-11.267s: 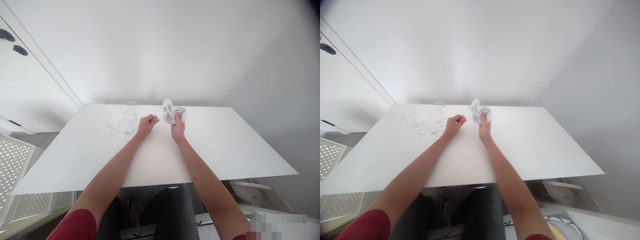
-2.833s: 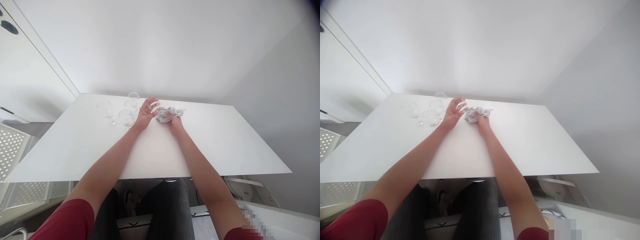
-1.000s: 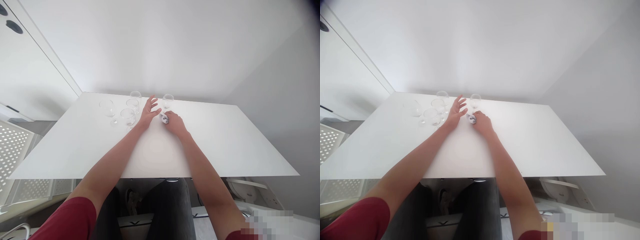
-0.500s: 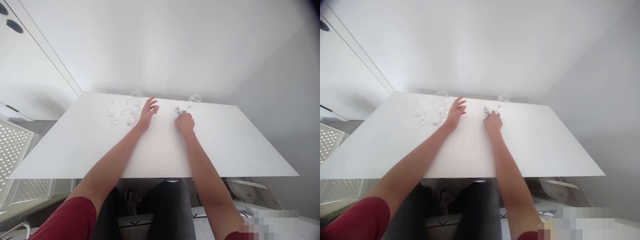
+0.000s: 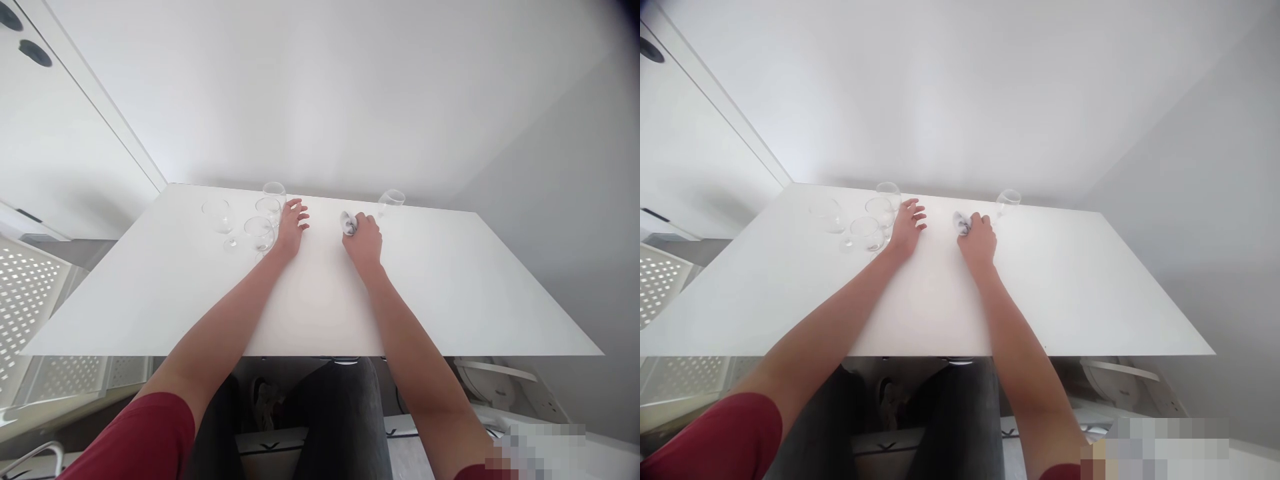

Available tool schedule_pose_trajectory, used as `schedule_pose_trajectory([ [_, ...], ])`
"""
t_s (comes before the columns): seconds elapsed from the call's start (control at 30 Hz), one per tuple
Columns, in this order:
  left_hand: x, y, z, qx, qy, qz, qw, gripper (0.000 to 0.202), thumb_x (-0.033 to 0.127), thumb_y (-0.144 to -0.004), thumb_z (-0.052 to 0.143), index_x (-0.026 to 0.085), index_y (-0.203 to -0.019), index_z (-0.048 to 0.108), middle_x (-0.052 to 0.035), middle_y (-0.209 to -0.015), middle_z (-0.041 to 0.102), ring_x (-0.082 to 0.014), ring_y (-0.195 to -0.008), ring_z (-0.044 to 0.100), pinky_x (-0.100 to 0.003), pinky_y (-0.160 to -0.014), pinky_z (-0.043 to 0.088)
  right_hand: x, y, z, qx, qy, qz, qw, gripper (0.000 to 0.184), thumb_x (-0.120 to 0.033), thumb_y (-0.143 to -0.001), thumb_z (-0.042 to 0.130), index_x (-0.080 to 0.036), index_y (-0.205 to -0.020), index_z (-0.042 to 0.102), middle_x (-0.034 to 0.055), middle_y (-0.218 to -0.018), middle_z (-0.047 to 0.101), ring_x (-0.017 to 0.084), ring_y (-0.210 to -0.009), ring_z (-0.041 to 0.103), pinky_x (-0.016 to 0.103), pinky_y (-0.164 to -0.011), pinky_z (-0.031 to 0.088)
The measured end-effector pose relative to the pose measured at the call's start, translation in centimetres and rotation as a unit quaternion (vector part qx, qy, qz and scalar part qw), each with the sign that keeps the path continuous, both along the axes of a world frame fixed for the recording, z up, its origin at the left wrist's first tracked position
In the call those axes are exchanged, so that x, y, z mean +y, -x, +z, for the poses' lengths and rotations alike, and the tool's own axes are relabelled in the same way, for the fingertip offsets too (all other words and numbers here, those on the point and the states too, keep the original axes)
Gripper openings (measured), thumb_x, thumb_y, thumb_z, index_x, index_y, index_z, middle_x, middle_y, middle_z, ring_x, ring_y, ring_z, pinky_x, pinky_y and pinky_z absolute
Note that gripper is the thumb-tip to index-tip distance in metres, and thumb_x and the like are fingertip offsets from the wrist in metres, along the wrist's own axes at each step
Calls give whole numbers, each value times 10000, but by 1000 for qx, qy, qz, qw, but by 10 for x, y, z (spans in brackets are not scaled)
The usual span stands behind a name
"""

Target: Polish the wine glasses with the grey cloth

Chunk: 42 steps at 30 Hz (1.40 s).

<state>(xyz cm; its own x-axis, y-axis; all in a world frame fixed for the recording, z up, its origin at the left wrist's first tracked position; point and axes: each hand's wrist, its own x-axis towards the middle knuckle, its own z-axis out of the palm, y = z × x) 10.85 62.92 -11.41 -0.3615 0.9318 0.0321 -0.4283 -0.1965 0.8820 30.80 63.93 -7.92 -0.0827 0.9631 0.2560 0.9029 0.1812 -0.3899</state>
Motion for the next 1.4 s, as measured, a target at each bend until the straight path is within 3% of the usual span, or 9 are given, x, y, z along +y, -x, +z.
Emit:
schedule_pose_trajectory([
  [0.1,2,1,0,-29,-13,8,999,240,457,-980,682,297,-1150,625,-50,-1157,630,-147,-951,610,-267,-738,467,-2,7,-3,16,-29,59,998,194,-149,-903,524,-230,-1076,560,76,-1052,546,201,-733,481,312,-631,325],
  [0.23,2,1,0,-45,-11,8,999,272,505,-980,684,287,-1130,619,-52,-1128,642,-149,-944,624,-276,-729,473,0,9,-10,21,-15,86,996,130,-162,-917,515,-234,-1015,560,77,-1023,555,201,-716,470,304,-619,319],
  [0.7,4,-1,2,-46,25,32,998,562,807,-983,501,288,-1176,596,-88,-1188,675,-205,-1039,665,-318,-762,519,-1,9,-9,12,37,89,995,94,-149,-899,548,-238,-898,516,57,-971,547,196,-702,469,308,-619,328],
  [1.13,1,-5,5,-47,16,46,998,674,879,-958,414,281,-1201,607,-91,-1167,700,-201,-1016,680,-315,-736,528,3,9,-15,5,37,104,994,162,-140,-883,572,-239,-838,452,44,-947,544,176,-669,431,304,-603,321],
  [1.4,0,-5,6,-41,17,45,998,720,928,-919,400,293,-1186,608,-94,-1169,697,-222,-1037,684,-349,-763,523,2,9,-16,23,32,114,993,102,-144,-881,550,-236,-915,522,61,-975,568,189,-705,465,301,-615,332],
])
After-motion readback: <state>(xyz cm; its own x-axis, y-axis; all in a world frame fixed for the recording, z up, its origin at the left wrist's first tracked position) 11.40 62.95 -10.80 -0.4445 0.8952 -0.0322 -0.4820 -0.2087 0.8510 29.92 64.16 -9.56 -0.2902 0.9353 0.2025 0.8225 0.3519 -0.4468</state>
